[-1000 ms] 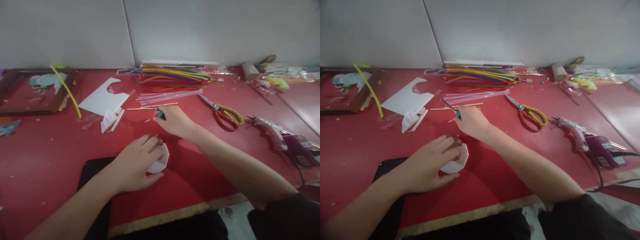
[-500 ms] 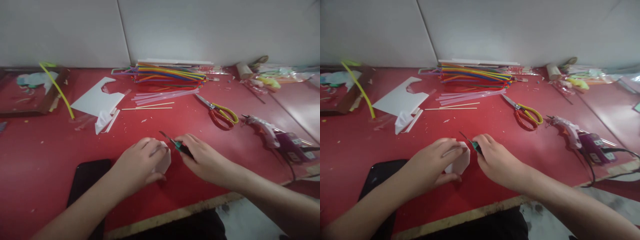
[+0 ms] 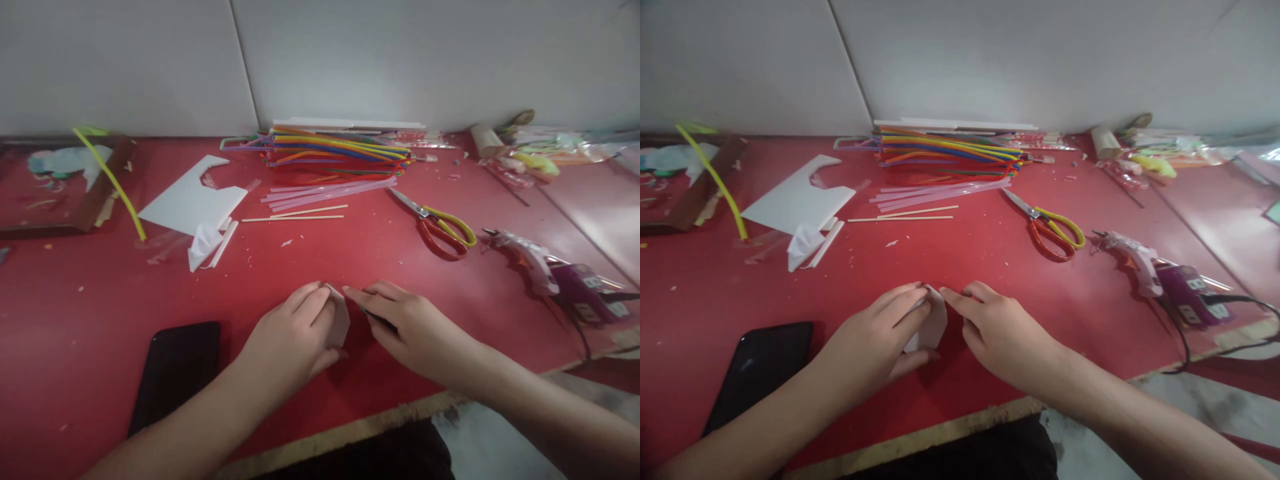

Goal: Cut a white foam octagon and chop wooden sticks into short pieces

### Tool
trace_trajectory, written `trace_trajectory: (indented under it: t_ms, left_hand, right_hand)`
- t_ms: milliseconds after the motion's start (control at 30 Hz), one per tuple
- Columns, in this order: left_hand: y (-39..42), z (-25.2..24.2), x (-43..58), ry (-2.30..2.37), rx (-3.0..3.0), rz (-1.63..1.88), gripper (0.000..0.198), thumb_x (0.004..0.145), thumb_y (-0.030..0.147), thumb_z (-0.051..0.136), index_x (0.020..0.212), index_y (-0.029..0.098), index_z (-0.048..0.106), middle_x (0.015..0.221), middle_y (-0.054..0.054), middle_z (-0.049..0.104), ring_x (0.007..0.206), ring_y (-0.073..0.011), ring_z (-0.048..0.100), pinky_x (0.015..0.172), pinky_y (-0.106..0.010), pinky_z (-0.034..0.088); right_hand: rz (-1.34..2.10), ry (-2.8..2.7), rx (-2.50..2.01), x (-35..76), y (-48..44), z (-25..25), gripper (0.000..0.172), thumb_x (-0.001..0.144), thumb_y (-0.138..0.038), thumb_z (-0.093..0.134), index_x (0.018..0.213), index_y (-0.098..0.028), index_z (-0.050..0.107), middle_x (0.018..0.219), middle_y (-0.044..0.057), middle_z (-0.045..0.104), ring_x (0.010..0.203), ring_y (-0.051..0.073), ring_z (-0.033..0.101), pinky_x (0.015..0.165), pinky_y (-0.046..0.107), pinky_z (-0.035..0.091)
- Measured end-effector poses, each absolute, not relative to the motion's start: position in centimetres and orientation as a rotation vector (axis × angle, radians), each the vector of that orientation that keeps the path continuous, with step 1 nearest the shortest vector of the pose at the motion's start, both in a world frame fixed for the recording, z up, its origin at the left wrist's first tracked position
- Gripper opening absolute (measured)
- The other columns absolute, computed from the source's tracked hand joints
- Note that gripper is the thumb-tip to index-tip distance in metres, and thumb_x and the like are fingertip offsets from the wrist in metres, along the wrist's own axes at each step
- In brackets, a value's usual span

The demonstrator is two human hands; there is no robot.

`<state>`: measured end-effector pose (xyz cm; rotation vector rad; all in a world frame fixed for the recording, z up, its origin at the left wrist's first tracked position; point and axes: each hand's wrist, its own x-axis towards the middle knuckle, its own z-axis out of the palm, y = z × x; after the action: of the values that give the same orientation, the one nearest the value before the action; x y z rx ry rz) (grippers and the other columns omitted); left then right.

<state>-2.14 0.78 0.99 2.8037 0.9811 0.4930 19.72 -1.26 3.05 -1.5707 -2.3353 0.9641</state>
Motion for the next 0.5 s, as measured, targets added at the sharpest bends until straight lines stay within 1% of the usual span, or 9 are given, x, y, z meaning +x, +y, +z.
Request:
trace_trajectory:
  t_ms: [167, 267, 500]
  left_hand:
    - [0.78, 1.2, -2.0, 0.959, 2.809, 0.523, 0.062, 0.058, 0.023, 0.084, 0.111, 0.001, 0.061, 0.111, -0.02, 0.066, 0.105, -0.0358, 0.063, 0.082, -0.042, 0.061]
    - [0.75, 1.3, -2.01, 0.964, 2.802, 0.525, 0.058, 0.06, 0.022, 0.083, 0.11, 0.003, 0.062, 0.111, -0.019, 0.067, 0.104, -0.0353, 0.063, 0.082, -0.042, 0.061]
    - [0.72, 1.07, -2.11, 0.983, 2.761, 0.509, 0.058, 0.059, 0.023, 0.084, 0.11, 0.004, 0.062, 0.115, -0.02, 0.066, 0.106, -0.035, 0.063, 0.082, -0.042, 0.061]
  right_hand:
    - [1.007, -2.303, -1.545, 19.86, -0.99, 3.09, 0.06, 0.087, -0.008, 0.042, 0.143, -0.029, 0.042, 0.11, 0.005, 0.06, 0.093, 0.018, 0.062, 0.085, 0.036, 0.051]
    - [1.015, -2.308, -1.543, 19.76, -0.91, 3.18, 0.06, 0.087, -0.007, 0.042, 0.143, -0.027, 0.044, 0.108, 0.005, 0.06, 0.093, 0.018, 0.062, 0.085, 0.036, 0.051]
    - [0.966, -2.368, -1.596, 19.96, -0.89, 2.89, 0.056, 0.087, -0.009, 0.043, 0.139, -0.027, 0.049, 0.099, 0.006, 0.055, 0.088, 0.019, 0.06, 0.08, 0.037, 0.05]
